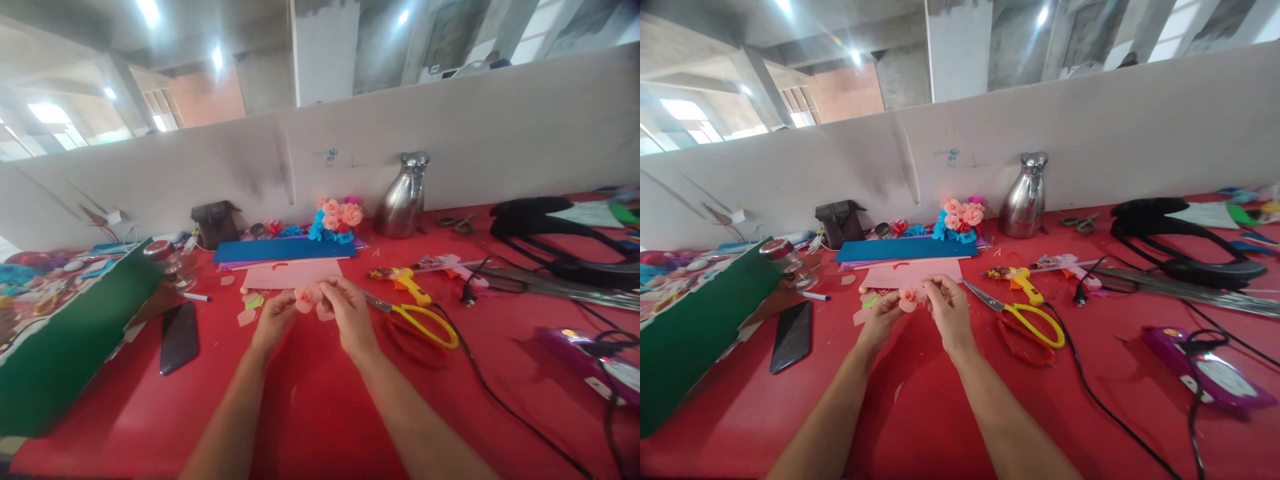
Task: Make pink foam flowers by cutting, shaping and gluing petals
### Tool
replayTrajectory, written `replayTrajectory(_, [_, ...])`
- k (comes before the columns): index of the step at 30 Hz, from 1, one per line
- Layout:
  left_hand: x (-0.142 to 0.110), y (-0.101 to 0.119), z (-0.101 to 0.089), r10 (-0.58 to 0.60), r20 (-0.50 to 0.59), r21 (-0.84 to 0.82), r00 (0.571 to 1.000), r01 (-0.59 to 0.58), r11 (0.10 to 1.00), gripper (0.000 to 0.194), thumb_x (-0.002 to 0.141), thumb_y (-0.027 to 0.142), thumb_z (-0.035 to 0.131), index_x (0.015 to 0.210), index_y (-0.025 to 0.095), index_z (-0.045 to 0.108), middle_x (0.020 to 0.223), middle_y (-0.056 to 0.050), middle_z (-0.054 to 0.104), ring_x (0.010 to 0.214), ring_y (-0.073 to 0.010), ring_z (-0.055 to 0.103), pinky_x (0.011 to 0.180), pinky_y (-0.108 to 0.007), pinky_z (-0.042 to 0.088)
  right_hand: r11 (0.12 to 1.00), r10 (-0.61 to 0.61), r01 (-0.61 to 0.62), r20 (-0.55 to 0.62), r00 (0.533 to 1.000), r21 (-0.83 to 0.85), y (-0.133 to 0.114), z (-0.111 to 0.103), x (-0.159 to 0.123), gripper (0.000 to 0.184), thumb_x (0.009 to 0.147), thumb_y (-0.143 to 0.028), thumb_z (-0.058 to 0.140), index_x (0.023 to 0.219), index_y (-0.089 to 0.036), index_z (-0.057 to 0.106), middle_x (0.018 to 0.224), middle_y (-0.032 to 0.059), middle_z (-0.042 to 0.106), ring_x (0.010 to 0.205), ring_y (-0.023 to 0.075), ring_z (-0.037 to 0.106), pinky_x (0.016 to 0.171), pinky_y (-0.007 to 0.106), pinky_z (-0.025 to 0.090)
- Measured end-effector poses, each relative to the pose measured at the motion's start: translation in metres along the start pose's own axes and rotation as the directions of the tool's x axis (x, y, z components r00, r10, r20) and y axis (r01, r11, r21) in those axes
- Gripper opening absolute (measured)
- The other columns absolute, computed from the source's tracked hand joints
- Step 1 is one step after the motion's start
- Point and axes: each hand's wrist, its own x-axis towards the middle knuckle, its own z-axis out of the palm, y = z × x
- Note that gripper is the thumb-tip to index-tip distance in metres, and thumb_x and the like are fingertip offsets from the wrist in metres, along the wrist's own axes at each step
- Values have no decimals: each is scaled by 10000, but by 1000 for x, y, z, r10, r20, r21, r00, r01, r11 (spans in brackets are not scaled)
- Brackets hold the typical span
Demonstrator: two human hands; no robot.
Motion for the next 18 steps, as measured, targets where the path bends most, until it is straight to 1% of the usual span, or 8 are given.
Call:
replayTrajectory(2, [0,2,1,7,-21,-15,1000,-7,1000,230,752,295,645,940,181,711,905,-52,700,875,-199,605,854,-314,418,999,34,-34,-4,999,11,1,1,0,212,739,-405,585,793,-200,593,517,-56,491,451,89,440,422,201,295])
replayTrajectory(5, [1,2,0,-2,-43,-34,999,1,999,226,743,303,653,922,176,710,871,-50,701,853,-196,608,835,-309,427,997,74,-75,44,996,27,2,4,-2,217,730,-398,604,820,-202,577,564,-48,541,459,89,469,424,201,303])
replayTrajectory(7, [1,0,-1,2,-56,-46,998,-5,999,220,736,306,660,906,175,709,871,-49,699,840,-191,609,821,-304,431,998,42,-44,53,998,35,3,5,-2,209,705,-351,639,837,-203,573,602,-47,561,473,83,476,436,200,322])
replayTrajectory(11, [3,-4,-2,39,-81,-48,996,-43,998,196,737,297,657,887,180,706,887,-44,696,856,-185,606,834,-304,426,998,2,-1,-7,1000,62,4,5,-2,221,692,-319,658,858,-209,563,566,-68,528,446,75,449,426,199,321])
replayTrajectory(13, [3,-7,-4,47,-107,-45,993,-52,998,193,736,291,657,888,181,704,895,-43,695,868,-185,605,851,-308,423,996,20,-17,-23,1000,88,4,4,-1,200,701,-361,649,780,-202,556,513,-72,504,414,73,426,412,201,306])
replayTrajectory(15, [3,-8,-5,54,-138,-47,989,-61,997,190,731,282,661,888,183,704,897,-40,693,873,-185,603,857,-309,422,994,71,-70,-3,997,79,3,4,-2,266,718,-429,620,648,-185,543,462,-58,494,381,68,402,392,203,277])
replayTrajectory(17, [3,-9,-6,55,-152,-48,987,-63,997,189,729,277,662,888,183,702,893,-39,691,869,-186,602,847,-306,427,987,156,-159,78,985,29,3,4,-4,365,731,-488,585,563,-165,553,434,-32,506,360,64,391,379,205,251])
replayTrajectory(18, [3,-8,-7,52,-155,-50,987,-60,997,188,729,278,663,888,184,701,890,-38,689,864,-185,603,838,-304,430,980,199,-201,133,971,-1,3,5,-5,390,734,-505,575,561,-156,579,430,-22,517,354,62,388,376,205,242])
